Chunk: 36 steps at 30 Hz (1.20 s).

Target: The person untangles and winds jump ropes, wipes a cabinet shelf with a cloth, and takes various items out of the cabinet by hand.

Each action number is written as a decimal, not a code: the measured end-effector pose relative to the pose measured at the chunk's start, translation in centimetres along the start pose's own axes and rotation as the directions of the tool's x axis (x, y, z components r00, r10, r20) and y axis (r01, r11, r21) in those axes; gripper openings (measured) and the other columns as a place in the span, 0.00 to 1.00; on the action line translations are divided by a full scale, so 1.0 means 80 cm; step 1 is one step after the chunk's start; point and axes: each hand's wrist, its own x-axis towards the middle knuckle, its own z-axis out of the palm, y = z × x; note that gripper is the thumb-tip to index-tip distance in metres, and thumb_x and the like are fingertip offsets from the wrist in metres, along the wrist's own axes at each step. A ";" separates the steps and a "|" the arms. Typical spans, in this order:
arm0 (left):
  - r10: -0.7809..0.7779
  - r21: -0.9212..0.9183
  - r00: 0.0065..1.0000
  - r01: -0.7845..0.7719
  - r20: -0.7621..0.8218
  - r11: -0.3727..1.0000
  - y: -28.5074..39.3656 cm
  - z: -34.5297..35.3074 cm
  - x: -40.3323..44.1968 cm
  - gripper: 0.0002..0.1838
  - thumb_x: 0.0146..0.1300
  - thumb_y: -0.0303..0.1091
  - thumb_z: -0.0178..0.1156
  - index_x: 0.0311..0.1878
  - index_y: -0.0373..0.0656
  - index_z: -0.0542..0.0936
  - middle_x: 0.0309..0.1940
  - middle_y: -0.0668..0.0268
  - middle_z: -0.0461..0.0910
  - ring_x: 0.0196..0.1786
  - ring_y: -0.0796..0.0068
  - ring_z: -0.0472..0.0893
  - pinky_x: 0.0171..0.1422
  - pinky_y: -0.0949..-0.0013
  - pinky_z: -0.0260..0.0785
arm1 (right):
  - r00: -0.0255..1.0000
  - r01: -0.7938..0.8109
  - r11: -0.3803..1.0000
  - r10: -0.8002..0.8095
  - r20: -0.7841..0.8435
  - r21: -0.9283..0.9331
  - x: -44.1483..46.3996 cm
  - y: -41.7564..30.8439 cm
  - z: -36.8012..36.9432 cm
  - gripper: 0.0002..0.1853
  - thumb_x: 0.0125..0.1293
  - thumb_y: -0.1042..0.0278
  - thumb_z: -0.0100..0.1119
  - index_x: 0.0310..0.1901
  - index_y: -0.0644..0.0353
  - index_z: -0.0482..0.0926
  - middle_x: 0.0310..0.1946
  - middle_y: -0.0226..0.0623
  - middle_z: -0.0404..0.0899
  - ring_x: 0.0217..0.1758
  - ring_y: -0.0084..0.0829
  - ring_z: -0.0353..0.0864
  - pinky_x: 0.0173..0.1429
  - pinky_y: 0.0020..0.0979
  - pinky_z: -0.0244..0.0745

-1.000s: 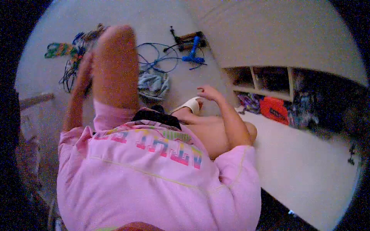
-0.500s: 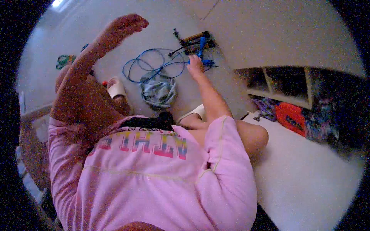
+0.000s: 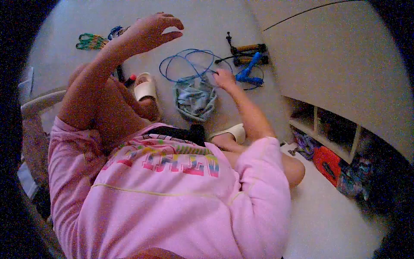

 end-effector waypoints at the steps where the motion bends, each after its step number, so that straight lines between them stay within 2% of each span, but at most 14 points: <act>1: 0.007 -0.009 1.000 -0.007 -0.011 1.000 -0.002 -0.001 0.000 0.13 0.58 0.43 0.52 0.38 0.44 0.76 0.37 0.60 0.76 0.43 0.59 0.74 0.47 0.61 0.67 | 0.999 -0.037 0.983 0.032 0.029 0.182 -0.004 0.001 -0.028 0.13 0.57 0.57 0.49 0.27 0.57 0.78 0.24 0.40 0.74 0.33 0.38 0.74 0.35 0.37 0.67; 2: 0.019 -0.016 0.999 -0.019 -0.026 1.000 -0.004 -0.001 -0.001 0.13 0.58 0.43 0.52 0.38 0.44 0.76 0.36 0.59 0.76 0.42 0.59 0.75 0.47 0.61 0.67 | 1.000 -0.002 0.963 0.005 -0.008 0.268 -0.011 0.001 -0.058 0.15 0.59 0.55 0.50 0.24 0.57 0.74 0.19 0.36 0.72 0.23 0.31 0.70 0.28 0.30 0.63; 5: 0.034 -0.164 0.999 -0.037 -0.019 0.986 -0.006 0.012 0.008 0.14 0.59 0.43 0.52 0.37 0.42 0.76 0.33 0.59 0.77 0.39 0.61 0.76 0.44 0.62 0.68 | 0.951 -0.306 0.694 0.254 0.176 0.651 -0.052 -0.038 -0.179 0.14 0.61 0.56 0.48 0.22 0.54 0.69 0.16 0.29 0.66 0.18 0.22 0.64 0.22 0.24 0.59; 9: 0.043 -0.364 0.995 -0.009 0.086 0.932 0.040 0.016 0.010 0.18 0.58 0.48 0.52 0.33 0.41 0.78 0.24 0.56 0.76 0.31 0.55 0.75 0.36 0.62 0.68 | 0.958 -0.154 0.222 0.273 0.090 0.963 -0.122 -0.093 -0.296 0.12 0.63 0.57 0.47 0.25 0.53 0.68 0.13 0.22 0.58 0.14 0.16 0.56 0.16 0.20 0.53; 10: 0.062 -0.358 0.965 0.035 0.254 0.933 0.049 0.021 0.016 0.20 0.56 0.49 0.55 0.40 0.40 0.76 0.33 0.55 0.77 0.37 0.57 0.76 0.40 0.61 0.67 | 0.973 -0.098 0.112 0.218 0.072 0.989 -0.139 -0.104 -0.319 0.13 0.63 0.57 0.47 0.24 0.53 0.67 0.13 0.22 0.57 0.14 0.16 0.54 0.15 0.20 0.52; 13: 0.145 -0.533 0.981 -0.055 0.130 0.844 0.100 0.035 0.004 0.28 0.53 0.46 0.60 0.52 0.39 0.68 0.47 0.57 0.72 0.52 0.65 0.71 0.54 0.69 0.64 | 0.998 0.056 -0.228 -0.017 -0.062 0.972 -0.162 -0.130 -0.377 0.14 0.64 0.58 0.45 0.24 0.54 0.67 0.12 0.22 0.54 0.13 0.15 0.51 0.14 0.18 0.48; 15: 0.468 -0.598 0.883 -0.354 0.040 0.719 0.120 0.044 0.004 0.39 0.47 0.48 0.65 0.58 0.38 0.61 0.54 0.56 0.66 0.57 0.64 0.66 0.56 0.69 0.61 | 0.976 0.117 -0.409 -0.123 -0.182 0.905 -0.172 -0.144 -0.403 0.14 0.64 0.58 0.45 0.23 0.54 0.67 0.11 0.22 0.53 0.13 0.16 0.51 0.14 0.17 0.46; 21: 0.474 -0.753 0.795 -0.034 0.378 0.657 0.180 0.053 0.006 0.32 0.49 0.47 0.64 0.51 0.36 0.65 0.38 0.59 0.73 0.40 0.70 0.73 0.48 0.68 0.64 | 0.942 0.180 -0.646 -0.103 -0.318 0.742 -0.163 -0.143 -0.415 0.14 0.62 0.59 0.46 0.21 0.55 0.67 0.12 0.23 0.55 0.14 0.16 0.52 0.16 0.19 0.50; 22: 0.492 -0.822 0.747 0.126 0.447 0.555 0.181 0.056 0.007 0.27 0.51 0.42 0.63 0.49 0.38 0.65 0.33 0.64 0.73 0.33 0.75 0.74 0.41 0.72 0.67 | 0.922 0.159 -0.624 -0.183 -0.341 0.765 -0.158 -0.135 -0.412 0.15 0.62 0.57 0.46 0.22 0.56 0.68 0.13 0.24 0.58 0.15 0.18 0.56 0.20 0.21 0.56; 25: 0.459 -0.829 0.690 0.462 0.560 0.317 0.176 0.046 0.004 0.24 0.54 0.39 0.60 0.50 0.41 0.62 0.28 0.68 0.71 0.27 0.81 0.73 0.33 0.75 0.67 | 0.932 0.343 -0.393 0.255 -0.257 0.853 -0.135 -0.104 -0.399 0.17 0.64 0.55 0.43 0.22 0.57 0.70 0.17 0.27 0.68 0.19 0.23 0.66 0.25 0.23 0.64; 28: 0.372 -0.901 0.821 0.404 0.434 0.159 0.172 0.036 -0.001 0.23 0.55 0.37 0.59 0.50 0.41 0.61 0.25 0.69 0.68 0.23 0.82 0.70 0.27 0.77 0.64 | 0.902 0.150 0.102 0.393 -0.178 0.983 -0.119 -0.087 -0.373 0.20 0.65 0.51 0.41 0.26 0.59 0.73 0.24 0.32 0.75 0.25 0.26 0.73 0.31 0.26 0.69; 31: 0.102 -0.927 0.921 0.373 0.376 0.041 0.170 0.019 -0.003 0.23 0.56 0.38 0.59 0.50 0.42 0.61 0.26 0.69 0.67 0.21 0.82 0.68 0.25 0.77 0.63 | 0.920 -0.028 0.772 0.269 -0.286 0.635 -0.128 -0.075 -0.355 0.24 0.64 0.46 0.39 0.42 0.61 0.74 0.31 0.34 0.78 0.34 0.24 0.76 0.39 0.24 0.68; 35: -0.100 -0.959 0.978 0.201 0.184 0.198 0.155 0.034 0.005 0.23 0.56 0.39 0.59 0.48 0.40 0.60 0.27 0.66 0.69 0.22 0.79 0.71 0.26 0.75 0.66 | 0.958 0.024 0.435 0.248 -0.146 0.900 -0.156 -0.120 -0.358 0.21 0.60 0.48 0.50 0.34 0.62 0.74 0.25 0.33 0.76 0.27 0.21 0.74 0.31 0.23 0.70; 36: -0.119 -0.938 0.975 0.212 0.186 0.273 0.157 0.036 0.003 0.23 0.56 0.39 0.59 0.48 0.39 0.60 0.28 0.66 0.69 0.23 0.78 0.72 0.26 0.74 0.66 | 0.957 0.056 0.461 0.228 -0.179 0.886 -0.154 -0.130 -0.348 0.20 0.58 0.49 0.53 0.34 0.62 0.73 0.25 0.33 0.75 0.27 0.20 0.74 0.31 0.23 0.70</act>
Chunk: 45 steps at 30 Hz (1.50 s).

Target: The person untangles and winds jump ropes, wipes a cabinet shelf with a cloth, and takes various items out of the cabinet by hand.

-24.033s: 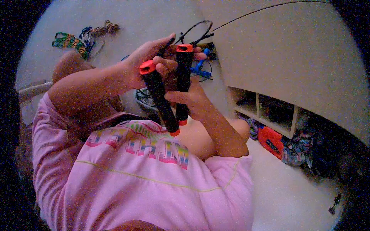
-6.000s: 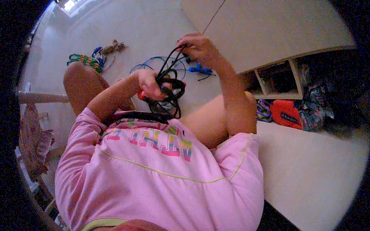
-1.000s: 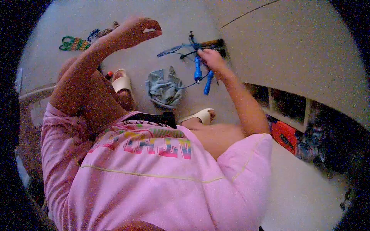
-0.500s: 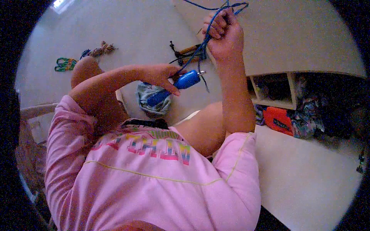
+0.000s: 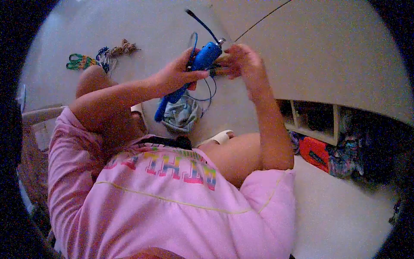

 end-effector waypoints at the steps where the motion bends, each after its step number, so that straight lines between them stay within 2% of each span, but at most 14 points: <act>1: -0.005 0.082 1.000 0.006 -0.012 0.997 0.001 0.006 -0.003 0.23 0.57 0.39 0.58 0.48 0.39 0.60 0.28 0.65 0.70 0.23 0.77 0.73 0.26 0.74 0.67 | 0.999 0.040 0.999 -0.040 -0.003 -0.017 -0.002 0.007 0.019 0.19 0.56 0.51 0.56 0.34 0.61 0.73 0.26 0.33 0.75 0.26 0.20 0.73 0.30 0.23 0.69; 5: 0.025 0.093 0.999 -0.029 0.049 0.995 -0.010 0.015 -0.003 0.20 0.60 0.40 0.53 0.48 0.39 0.60 0.31 0.62 0.71 0.23 0.74 0.76 0.26 0.73 0.69 | 0.990 0.139 0.990 -0.139 -0.035 0.004 0.003 0.029 0.054 0.17 0.51 0.59 0.64 0.36 0.60 0.71 0.28 0.33 0.74 0.27 0.19 0.74 0.29 0.23 0.69; 7: -0.007 -0.071 0.999 0.011 0.047 0.997 -0.003 0.008 -0.002 0.17 0.63 0.41 0.49 0.50 0.43 0.60 0.32 0.64 0.72 0.25 0.77 0.75 0.27 0.75 0.69 | 1.000 0.017 0.964 -0.018 0.002 0.265 0.002 0.020 0.051 0.18 0.53 0.63 0.61 0.43 0.62 0.70 0.33 0.34 0.75 0.32 0.23 0.75 0.35 0.25 0.71; 9: -0.055 -0.234 0.997 0.068 0.059 0.970 0.012 0.000 -0.005 0.16 0.64 0.42 0.46 0.51 0.47 0.61 0.34 0.66 0.72 0.27 0.78 0.75 0.29 0.77 0.70 | 0.997 -0.067 0.849 0.041 0.062 0.524 0.001 0.006 0.043 0.19 0.54 0.66 0.58 0.46 0.63 0.69 0.36 0.35 0.76 0.36 0.26 0.75 0.40 0.26 0.71; 10: -0.092 -0.310 0.993 0.112 0.079 0.944 0.021 -0.002 -0.011 0.15 0.65 0.42 0.45 0.52 0.48 0.61 0.35 0.66 0.73 0.28 0.78 0.75 0.30 0.77 0.70 | 0.983 -0.163 0.758 0.066 0.174 0.632 0.001 -0.001 0.036 0.20 0.54 0.73 0.53 0.51 0.65 0.66 0.45 0.42 0.73 0.47 0.34 0.74 0.52 0.31 0.68; 12: -0.170 -0.467 0.975 0.219 0.145 0.857 0.020 -0.008 -0.017 0.15 0.64 0.43 0.46 0.51 0.49 0.65 0.36 0.67 0.75 0.31 0.79 0.76 0.35 0.76 0.71 | 0.969 -0.207 0.597 0.013 0.248 0.775 -0.003 -0.006 0.038 0.22 0.52 0.75 0.50 0.52 0.64 0.65 0.51 0.47 0.68 0.55 0.40 0.68 0.58 0.36 0.62; 15: -0.304 -0.496 0.925 0.379 0.227 0.781 0.027 -0.017 -0.026 0.16 0.63 0.46 0.47 0.47 0.45 0.69 0.34 0.67 0.76 0.31 0.80 0.76 0.35 0.76 0.70 | 0.956 -0.216 0.373 -0.106 0.273 0.902 -0.022 0.012 0.047 0.25 0.50 0.75 0.47 0.53 0.62 0.64 0.57 0.52 0.61 0.62 0.46 0.58 0.63 0.42 0.55; 16: -0.357 -0.358 0.880 0.457 0.314 0.814 0.032 -0.025 -0.029 0.19 0.61 0.49 0.49 0.44 0.43 0.72 0.32 0.67 0.77 0.31 0.81 0.75 0.36 0.76 0.69 | 0.950 -0.212 0.313 -0.156 0.270 0.926 -0.025 0.018 0.052 0.26 0.49 0.75 0.47 0.54 0.61 0.63 0.58 0.53 0.58 0.64 0.48 0.55 0.64 0.43 0.53; 18: -0.328 -0.407 0.865 0.475 0.380 0.780 0.028 -0.020 -0.032 0.19 0.60 0.50 0.50 0.43 0.43 0.72 0.32 0.66 0.77 0.30 0.82 0.75 0.35 0.77 0.68 | 0.934 -0.255 0.251 -0.185 0.305 0.934 -0.029 0.024 0.060 0.26 0.49 0.73 0.47 0.55 0.59 0.63 0.59 0.53 0.57 0.64 0.48 0.54 0.64 0.45 0.53; 24: -0.279 -0.351 0.901 0.393 0.332 0.850 0.024 -0.016 -0.040 0.17 0.54 0.45 0.60 0.42 0.45 0.71 0.27 0.74 0.71 0.26 0.85 0.67 0.26 0.80 0.56 | 0.965 -0.193 0.636 -0.017 0.263 0.747 -0.032 0.013 0.081 0.26 0.52 0.66 0.54 0.54 0.62 0.63 0.53 0.46 0.67 0.55 0.38 0.68 0.60 0.37 0.62; 27: -0.281 -0.340 0.867 0.432 0.411 0.835 0.010 -0.012 -0.041 0.17 0.55 0.45 0.59 0.42 0.45 0.71 0.25 0.74 0.70 0.24 0.86 0.64 0.25 0.80 0.51 | 0.963 -0.199 0.721 0.019 0.269 0.664 -0.039 0.022 0.081 0.30 0.52 0.62 0.52 0.57 0.63 0.59 0.58 0.49 0.60 0.60 0.42 0.62 0.64 0.41 0.56; 31: -0.229 -0.468 0.829 0.492 0.511 0.734 0.002 -0.010 -0.039 0.16 0.58 0.43 0.55 0.44 0.43 0.70 0.35 0.67 0.76 0.27 0.84 0.70 0.26 0.80 0.59 | 0.942 -0.240 0.707 0.003 0.337 0.665 -0.043 0.022 0.078 0.34 0.55 0.55 0.54 0.59 0.63 0.54 0.56 0.52 0.61 0.60 0.43 0.62 0.62 0.41 0.59; 34: -0.249 -0.396 0.776 0.535 0.580 0.746 0.008 -0.019 -0.037 0.18 0.59 0.43 0.53 0.46 0.41 0.68 0.41 0.60 0.76 0.32 0.79 0.74 0.32 0.77 0.65 | 0.927 -0.261 0.700 -0.010 0.374 0.665 -0.043 0.026 0.076 0.37 0.56 0.50 0.53 0.61 0.63 0.51 0.56 0.55 0.60 0.58 0.45 0.64 0.61 0.42 0.60; 45: -0.227 -0.398 0.760 0.541 0.609 0.741 0.007 -0.014 -0.035 0.26 0.54 0.41 0.59 0.52 0.39 0.65 0.44 0.62 0.74 0.47 0.61 0.76 0.47 0.66 0.70 | 0.915 -0.269 0.718 -0.016 0.402 0.642 -0.046 0.022 0.072 0.40 0.56 0.50 0.52 0.62 0.65 0.46 0.57 0.57 0.57 0.58 0.49 0.64 0.61 0.43 0.60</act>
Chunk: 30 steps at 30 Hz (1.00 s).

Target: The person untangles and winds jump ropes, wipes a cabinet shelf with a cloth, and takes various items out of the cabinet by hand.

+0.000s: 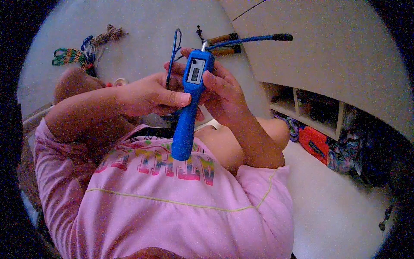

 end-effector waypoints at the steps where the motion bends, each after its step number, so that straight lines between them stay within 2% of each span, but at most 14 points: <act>1: 0.021 -0.017 1.000 -0.021 -0.005 1.000 -0.003 0.000 0.002 0.26 0.54 0.40 0.60 0.52 0.39 0.65 0.43 0.62 0.74 0.46 0.62 0.76 0.47 0.66 0.70 | 1.000 0.002 1.000 -0.002 0.004 0.003 0.000 0.000 0.001 0.40 0.56 0.51 0.52 0.62 0.65 0.46 0.57 0.58 0.57 0.58 0.49 0.64 0.61 0.43 0.59; 6: 0.068 -0.057 0.998 -0.069 -0.019 0.996 -0.011 -0.002 0.005 0.26 0.52 0.38 0.62 0.52 0.40 0.65 0.41 0.63 0.75 0.45 0.64 0.76 0.46 0.67 0.70 | 0.999 -0.001 1.000 0.001 0.032 -0.001 0.000 0.001 -0.003 0.41 0.55 0.52 0.52 0.63 0.66 0.45 0.57 0.57 0.57 0.57 0.49 0.64 0.61 0.43 0.59; 8: 0.088 -0.032 0.995 -0.089 -0.035 0.995 -0.012 -0.001 0.005 0.23 0.52 0.39 0.62 0.48 0.41 0.67 0.37 0.65 0.75 0.36 0.72 0.70 0.37 0.73 0.62 | 0.999 -0.005 1.000 0.006 0.048 -0.010 0.001 0.001 -0.004 0.41 0.55 0.52 0.52 0.63 0.66 0.45 0.57 0.57 0.57 0.57 0.49 0.65 0.61 0.43 0.59; 9: 0.105 0.000 0.993 -0.105 -0.048 0.994 -0.012 0.002 0.003 0.20 0.52 0.42 0.62 0.44 0.41 0.70 0.32 0.67 0.75 0.26 0.81 0.64 0.27 0.78 0.55 | 0.999 -0.006 1.000 0.006 0.053 -0.016 0.001 0.001 -0.005 0.41 0.55 0.52 0.52 0.63 0.67 0.44 0.57 0.57 0.57 0.57 0.49 0.65 0.61 0.43 0.59; 11: 0.077 0.036 0.995 -0.075 -0.059 0.997 -0.008 0.004 0.000 0.20 0.52 0.41 0.63 0.44 0.41 0.71 0.32 0.67 0.76 0.26 0.81 0.64 0.28 0.77 0.54 | 0.998 -0.013 1.000 0.014 0.060 -0.025 0.000 0.001 -0.006 0.41 0.55 0.52 0.52 0.63 0.67 0.44 0.58 0.56 0.57 0.57 0.49 0.65 0.61 0.43 0.58; 13: -0.012 0.049 0.998 0.015 -0.056 0.999 -0.001 0.002 -0.003 0.25 0.50 0.35 0.64 0.50 0.39 0.67 0.39 0.62 0.76 0.45 0.65 0.77 0.50 0.66 0.69 | 0.997 -0.024 0.999 0.026 0.066 -0.033 0.001 0.001 -0.007 0.42 0.54 0.53 0.52 0.63 0.67 0.44 0.58 0.56 0.57 0.57 0.49 0.64 0.61 0.43 0.58; 19: 0.021 -0.042 0.999 -0.022 -0.044 0.999 -0.005 0.003 -0.003 0.24 0.49 0.34 0.65 0.49 0.38 0.69 0.40 0.62 0.76 0.44 0.65 0.77 0.51 0.64 0.68 | 0.997 -0.026 1.000 0.026 0.071 -0.007 0.003 0.002 -0.004 0.42 0.52 0.54 0.52 0.63 0.67 0.44 0.58 0.56 0.57 0.58 0.48 0.64 0.62 0.42 0.57; 25: -0.002 -0.038 0.995 -0.001 -0.097 0.999 -0.010 -0.001 -0.003 0.24 0.48 0.33 0.65 0.48 0.38 0.69 0.39 0.60 0.76 0.44 0.65 0.77 0.52 0.63 0.68 | 0.996 -0.025 1.000 0.027 0.086 -0.018 0.006 0.002 -0.004 0.41 0.53 0.55 0.51 0.63 0.67 0.44 0.58 0.56 0.57 0.58 0.48 0.64 0.62 0.42 0.57; 28: 0.056 0.040 0.996 -0.054 -0.071 0.998 -0.006 0.005 -0.007 0.17 0.50 0.43 0.64 0.38 0.42 0.74 0.25 0.76 0.71 0.19 0.88 0.61 0.19 0.82 0.48 | 0.996 -0.044 0.999 0.045 0.073 -0.020 0.005 0.002 -0.005 0.41 0.53 0.55 0.51 0.63 0.67 0.44 0.58 0.56 0.57 0.58 0.47 0.64 0.62 0.41 0.57; 30: 0.043 0.026 0.997 -0.041 -0.067 0.999 -0.002 0.006 -0.008 0.17 0.50 0.42 0.64 0.38 0.42 0.74 0.26 0.75 0.71 0.19 0.88 0.61 0.19 0.82 0.48 | 0.996 -0.038 0.999 0.038 0.084 -0.004 0.007 0.004 -0.005 0.41 0.53 0.55 0.51 0.63 0.67 0.44 0.58 0.56 0.57 0.58 0.47 0.64 0.62 0.41 0.57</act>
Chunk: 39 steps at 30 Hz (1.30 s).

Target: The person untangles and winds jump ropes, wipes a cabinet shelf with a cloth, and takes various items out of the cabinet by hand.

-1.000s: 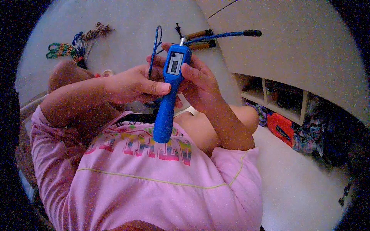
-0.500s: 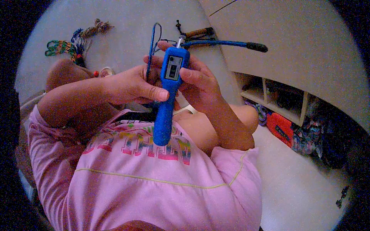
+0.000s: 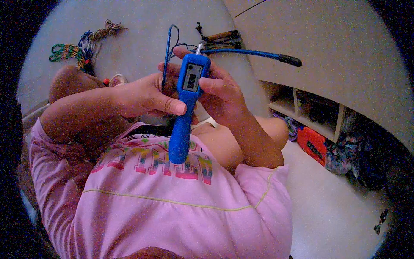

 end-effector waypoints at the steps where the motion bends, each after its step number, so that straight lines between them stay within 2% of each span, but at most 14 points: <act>1: -0.007 -0.006 1.000 0.007 0.002 1.000 0.001 0.000 -0.001 0.17 0.51 0.42 0.64 0.38 0.42 0.74 0.26 0.75 0.72 0.19 0.88 0.61 0.19 0.83 0.48 | 1.000 0.004 1.000 -0.004 0.006 0.008 0.001 0.001 0.000 0.41 0.53 0.55 0.51 0.63 0.67 0.44 0.58 0.56 0.56 0.58 0.47 0.64 0.62 0.41 0.57; 7: -0.013 0.030 0.999 0.014 -0.029 0.999 0.006 0.003 -0.003 0.16 0.51 0.42 0.63 0.38 0.42 0.74 0.26 0.74 0.73 0.19 0.89 0.61 0.19 0.83 0.48 | 1.000 -0.004 1.000 0.004 -0.002 -0.009 0.002 0.000 0.000 0.42 0.53 0.55 0.51 0.63 0.67 0.44 0.58 0.56 0.56 0.58 0.47 0.64 0.62 0.42 0.58; 10: 0.020 -0.031 1.000 -0.020 -0.012 0.999 -0.001 0.001 0.001 0.15 0.52 0.42 0.63 0.37 0.42 0.74 0.25 0.74 0.73 0.19 0.89 0.61 0.19 0.83 0.48 | 1.000 -0.006 1.000 0.006 0.001 0.008 0.003 0.000 0.000 0.41 0.53 0.55 0.51 0.63 0.67 0.44 0.58 0.56 0.56 0.58 0.47 0.64 0.62 0.42 0.58; 13: -0.037 -0.007 0.999 0.037 -0.030 0.999 0.002 -0.001 -0.002 0.14 0.52 0.42 0.63 0.35 0.44 0.74 0.23 0.76 0.70 0.19 0.89 0.60 0.20 0.83 0.48 | 0.997 -0.005 1.000 0.005 -0.071 0.005 0.002 0.000 0.003 0.38 0.54 0.55 0.50 0.61 0.68 0.49 0.55 0.55 0.61 0.55 0.45 0.67 0.61 0.41 0.60; 16: -0.001 0.090 0.996 0.008 -0.085 0.996 -0.003 -0.007 0.006 0.13 0.52 0.43 0.63 0.34 0.46 0.74 0.21 0.78 0.67 0.19 0.89 0.59 0.20 0.83 0.48 | 0.948 -0.033 0.989 -0.015 -0.317 -0.145 0.003 0.001 -0.002 0.26 0.54 0.60 0.53 0.51 0.68 0.66 0.45 0.46 0.73 0.47 0.34 0.75 0.53 0.31 0.69; 19: -0.079 0.126 0.989 0.095 -0.128 0.987 0.002 -0.005 0.006 0.13 0.51 0.44 0.63 0.32 0.47 0.73 0.20 0.79 0.65 0.20 0.89 0.59 0.21 0.83 0.48 | 0.923 -0.066 0.987 0.004 -0.384 -0.149 0.004 0.004 -0.005 0.20 0.54 0.61 0.52 0.44 0.68 0.71 0.38 0.41 0.76 0.41 0.29 0.77 0.48 0.27 0.71; 22: -0.085 0.120 0.990 0.098 -0.109 0.988 0.000 -0.008 0.007 0.13 0.52 0.43 0.63 0.31 0.47 0.73 0.19 0.79 0.64 0.19 0.90 0.59 0.20 0.83 0.48 | 0.919 -0.100 0.983 0.032 -0.392 -0.154 0.004 0.005 -0.008 0.27 0.53 0.56 0.50 0.47 0.71 0.67 0.42 0.48 0.74 0.44 0.36 0.76 0.52 0.33 0.70; 25: -0.080 0.105 0.992 0.090 -0.096 0.990 -0.004 -0.009 0.008 0.12 0.52 0.42 0.63 0.31 0.47 0.72 0.21 0.78 0.67 0.18 0.90 0.60 0.20 0.84 0.50 | 0.910 -0.085 0.983 0.011 -0.414 -0.161 0.002 0.006 -0.008 0.26 0.52 0.57 0.50 0.47 0.71 0.67 0.41 0.48 0.74 0.44 0.36 0.76 0.52 0.33 0.70; 28: -0.114 0.132 0.991 0.122 -0.068 0.984 -0.005 -0.018 0.009 0.18 0.50 0.42 0.63 0.40 0.44 0.72 0.31 0.72 0.77 0.30 0.83 0.74 0.30 0.82 0.62 | 0.923 -0.032 0.994 -0.011 -0.386 -0.103 0.003 0.001 0.001 0.18 0.53 0.62 0.55 0.41 0.67 0.72 0.35 0.37 0.76 0.36 0.26 0.77 0.44 0.25 0.72; 31: -0.031 0.076 0.998 0.036 -0.059 0.996 -0.006 -0.016 0.010 0.14 0.52 0.42 0.62 0.35 0.45 0.71 0.28 0.73 0.76 0.17 0.90 0.62 0.18 0.85 0.51 | 0.925 -0.057 0.979 -0.023 -0.378 -0.198 0.001 0.001 -0.004 0.19 0.55 0.58 0.53 0.42 0.66 0.72 0.36 0.37 0.76 0.37 0.26 0.78 0.46 0.25 0.71; 34: 0.006 0.061 1.000 -0.004 -0.031 0.998 -0.009 -0.015 0.012 0.14 0.53 0.41 0.62 0.37 0.44 0.71 0.29 0.72 0.76 0.17 0.90 0.62 0.17 0.85 0.51 | 0.928 -0.038 0.997 0.011 -0.371 -0.065 0.000 -0.002 0.001 0.22 0.58 0.54 0.49 0.43 0.66 0.72 0.38 0.38 0.77 0.39 0.26 0.78 0.47 0.25 0.71; 37: -0.033 0.014 0.999 0.033 0.000 0.999 -0.006 -0.012 0.011 0.13 0.53 0.41 0.62 0.36 0.44 0.72 0.26 0.74 0.75 0.17 0.90 0.61 0.17 0.85 0.50 | 0.910 -0.092 0.971 -0.009 -0.415 -0.223 0.001 -0.002 0.003 0.31 0.58 0.46 0.36 0.49 0.70 0.68 0.42 0.47 0.75 0.44 0.35 0.77 0.52 0.33 0.70; 39: -0.050 0.021 0.999 0.050 0.011 0.999 -0.006 -0.013 0.011 0.12 0.53 0.40 0.61 0.35 0.44 0.73 0.25 0.75 0.74 0.17 0.90 0.60 0.17 0.84 0.49 | 0.910 -0.088 0.971 -0.012 -0.415 -0.220 0.000 -0.004 0.004 0.31 0.58 0.47 0.36 0.49 0.70 0.68 0.41 0.47 0.75 0.44 0.35 0.77 0.52 0.34 0.70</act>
